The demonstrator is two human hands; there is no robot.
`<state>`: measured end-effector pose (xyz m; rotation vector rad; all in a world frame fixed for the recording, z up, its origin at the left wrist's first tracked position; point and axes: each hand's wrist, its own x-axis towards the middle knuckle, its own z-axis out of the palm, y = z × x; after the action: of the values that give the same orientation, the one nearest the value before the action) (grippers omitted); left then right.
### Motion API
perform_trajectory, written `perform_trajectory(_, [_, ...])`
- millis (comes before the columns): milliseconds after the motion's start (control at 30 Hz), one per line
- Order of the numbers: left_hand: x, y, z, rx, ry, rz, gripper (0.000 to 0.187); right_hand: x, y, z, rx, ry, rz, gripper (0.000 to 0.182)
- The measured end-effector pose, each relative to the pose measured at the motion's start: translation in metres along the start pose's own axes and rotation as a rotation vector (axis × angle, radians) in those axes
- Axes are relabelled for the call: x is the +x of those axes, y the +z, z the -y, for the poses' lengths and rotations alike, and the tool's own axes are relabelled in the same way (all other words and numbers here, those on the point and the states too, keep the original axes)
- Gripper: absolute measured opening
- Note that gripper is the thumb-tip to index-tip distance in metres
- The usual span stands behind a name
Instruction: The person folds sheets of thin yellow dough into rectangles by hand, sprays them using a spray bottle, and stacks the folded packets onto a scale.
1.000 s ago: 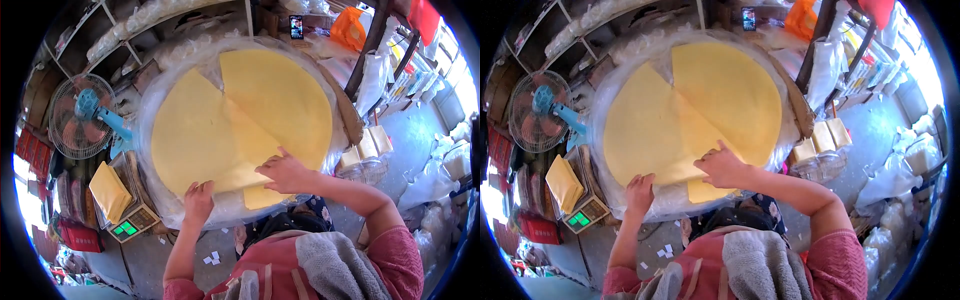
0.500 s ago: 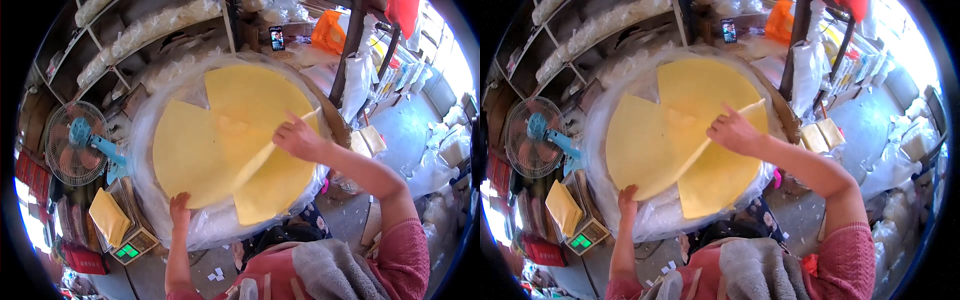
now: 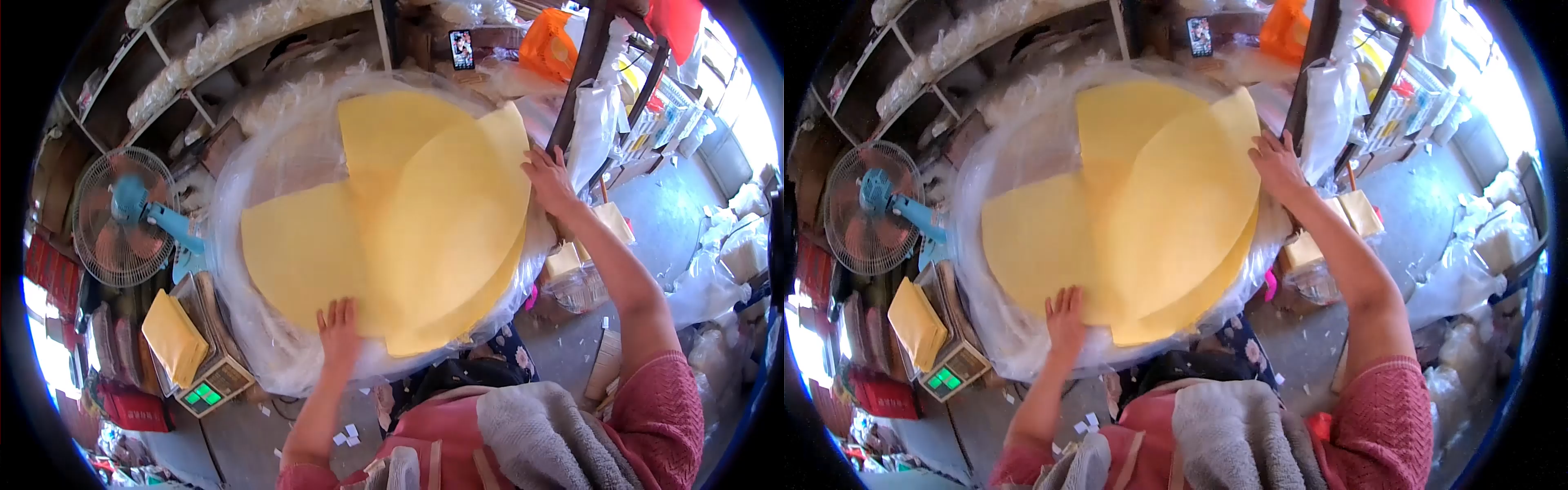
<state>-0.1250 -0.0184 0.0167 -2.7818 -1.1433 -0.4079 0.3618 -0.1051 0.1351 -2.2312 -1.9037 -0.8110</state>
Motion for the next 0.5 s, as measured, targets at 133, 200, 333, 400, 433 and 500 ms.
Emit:
perform_trajectory(133, [0.009,-0.015,0.009,0.004,-0.036,0.151,0.048,-0.046,-0.005,0.073,0.213,-0.283,0.306,0.055])
perform_trajectory(200, [0.009,-0.011,0.015,-0.024,-0.033,0.180,0.049,-0.066,-0.020,0.119,0.318,-0.385,0.421,0.062])
perform_trajectory(333, [0.003,0.007,0.032,0.037,0.069,0.151,0.047,-0.081,-0.010,0.154,0.405,-0.375,0.505,0.062])
perform_trajectory(400, [0.009,0.003,0.046,0.065,0.077,0.121,0.042,-0.084,0.018,0.155,0.394,-0.329,0.459,0.058])
perform_trajectory(433, [0.010,-0.003,0.054,0.048,0.044,0.113,0.038,-0.085,0.031,0.153,0.389,-0.307,0.437,0.056])
perform_trajectory(500, [0.011,-0.014,0.070,0.021,-0.018,0.145,0.031,-0.089,0.051,0.138,0.425,-0.309,0.330,0.042])
